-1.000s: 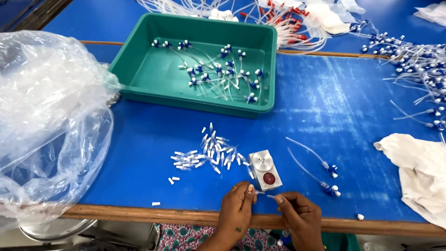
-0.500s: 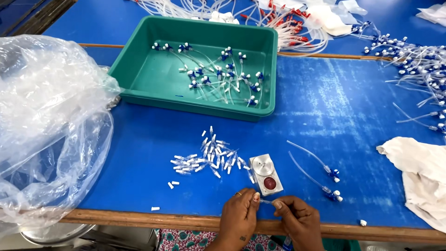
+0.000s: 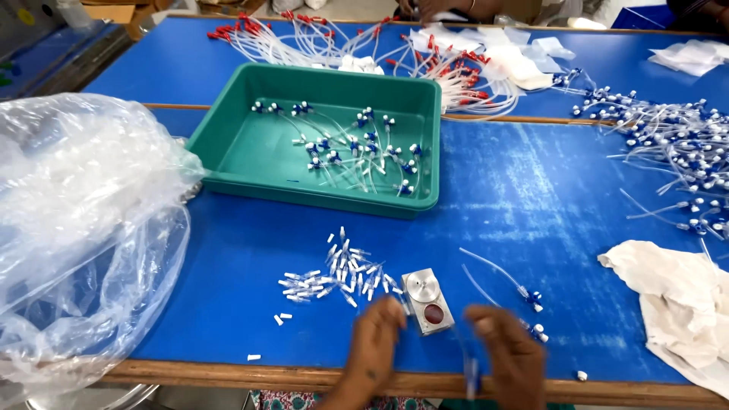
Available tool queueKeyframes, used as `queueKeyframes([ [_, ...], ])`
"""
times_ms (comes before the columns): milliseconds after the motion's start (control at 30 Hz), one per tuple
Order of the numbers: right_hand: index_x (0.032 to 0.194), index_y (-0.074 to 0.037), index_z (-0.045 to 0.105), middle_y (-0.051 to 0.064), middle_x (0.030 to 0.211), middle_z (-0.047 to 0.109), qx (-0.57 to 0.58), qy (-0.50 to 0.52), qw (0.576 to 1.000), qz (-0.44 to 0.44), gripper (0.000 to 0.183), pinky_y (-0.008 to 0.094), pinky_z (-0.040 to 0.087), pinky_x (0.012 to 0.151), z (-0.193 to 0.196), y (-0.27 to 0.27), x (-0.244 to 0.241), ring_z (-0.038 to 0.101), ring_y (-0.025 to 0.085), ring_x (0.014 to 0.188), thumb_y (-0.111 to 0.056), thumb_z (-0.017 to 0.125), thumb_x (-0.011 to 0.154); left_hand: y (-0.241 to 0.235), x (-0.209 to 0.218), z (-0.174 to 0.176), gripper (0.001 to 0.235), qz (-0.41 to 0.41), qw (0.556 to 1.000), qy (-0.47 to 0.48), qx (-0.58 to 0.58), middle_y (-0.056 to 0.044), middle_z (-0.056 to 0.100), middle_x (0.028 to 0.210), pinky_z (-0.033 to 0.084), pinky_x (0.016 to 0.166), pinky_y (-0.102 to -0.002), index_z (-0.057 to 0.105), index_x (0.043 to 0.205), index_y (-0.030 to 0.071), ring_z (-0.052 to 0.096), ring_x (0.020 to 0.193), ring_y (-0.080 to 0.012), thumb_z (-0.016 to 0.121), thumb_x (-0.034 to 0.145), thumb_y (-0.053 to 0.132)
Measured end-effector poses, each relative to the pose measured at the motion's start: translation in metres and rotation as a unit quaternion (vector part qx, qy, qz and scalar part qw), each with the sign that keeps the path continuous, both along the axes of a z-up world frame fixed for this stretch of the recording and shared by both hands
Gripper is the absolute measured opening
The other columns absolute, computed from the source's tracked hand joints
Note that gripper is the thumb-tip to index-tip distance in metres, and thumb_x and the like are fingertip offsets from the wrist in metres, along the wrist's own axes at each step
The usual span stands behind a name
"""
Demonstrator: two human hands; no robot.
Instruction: The person sits at a factory workbench assembling medical tubing sets. They pick up small white plastic connectors and blue fittings, press them onto the ends of clear plastic tubes, and place the completed assemblies into a green tray, repeating the process one piece at a time.
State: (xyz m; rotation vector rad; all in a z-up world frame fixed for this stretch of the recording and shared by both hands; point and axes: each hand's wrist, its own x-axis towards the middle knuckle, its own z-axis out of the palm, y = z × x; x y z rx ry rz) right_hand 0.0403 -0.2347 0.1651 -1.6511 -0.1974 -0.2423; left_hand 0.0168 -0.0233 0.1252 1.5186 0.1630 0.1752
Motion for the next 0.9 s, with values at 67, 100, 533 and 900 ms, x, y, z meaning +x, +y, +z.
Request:
queueKeyframes([
  [67, 0.110, -0.005, 0.076, 0.007, 0.102, 0.077, -0.005, -0.028, 0.999, -0.038, 0.021, 0.026, 0.057, 0.084, 0.021, -0.008, 0.010, 0.071, 0.011, 0.095, -0.017, 0.063, 0.100, 0.025, 0.025, 0.030, 0.045, 0.047, 0.996, -0.026, -0.075, 0.002, 0.046, 0.061, 0.033, 0.049, -0.028, 0.063, 0.086, 0.011, 0.041, 0.054, -0.0086, 0.042, 0.107, 0.046],
  [100, 0.115, -0.006, 0.075, 0.008, 0.104, 0.076, -0.012, -0.054, 0.996, -0.077, 0.021, 0.027, 0.057, 0.085, 0.031, -0.012, 0.014, 0.070, 0.012, 0.095, -0.018, 0.062, 0.103, 0.038, 0.037, 0.045, 0.045, 0.093, 0.983, -0.050, -0.152, 0.003, 0.042, 0.057, 0.030, 0.046, -0.026, 0.064, 0.088, 0.013, 0.037, 0.050, -0.0069, 0.043, 0.106, 0.049],
  [533, 0.112, -0.019, 0.074, 0.005, 0.098, 0.070, -0.587, -0.052, 0.803, -0.083, 0.027, 0.041, 0.048, 0.090, -0.006, -0.016, 0.059, 0.063, 0.025, 0.100, -0.032, 0.067, 0.090, 0.056, 0.012, 0.054, 0.028, 0.146, 0.943, -0.028, 0.298, -0.009, 0.064, 0.108, 0.055, 0.077, -0.038, 0.066, 0.110, 0.009, 0.066, 0.087, -0.0239, 0.072, 0.089, 0.027],
  [900, 0.105, -0.019, 0.078, 0.002, 0.075, 0.068, -0.415, -0.009, 0.910, 0.003, 0.021, 0.037, 0.052, 0.056, 0.048, 0.006, 0.012, 0.066, 0.020, 0.056, -0.030, 0.071, 0.089, 0.059, -0.005, 0.042, 0.019, 0.134, 0.839, 0.068, 0.524, -0.011, 0.068, 0.099, 0.049, 0.084, -0.047, 0.065, 0.095, 0.009, 0.063, 0.098, -0.0338, 0.072, 0.088, 0.025],
])
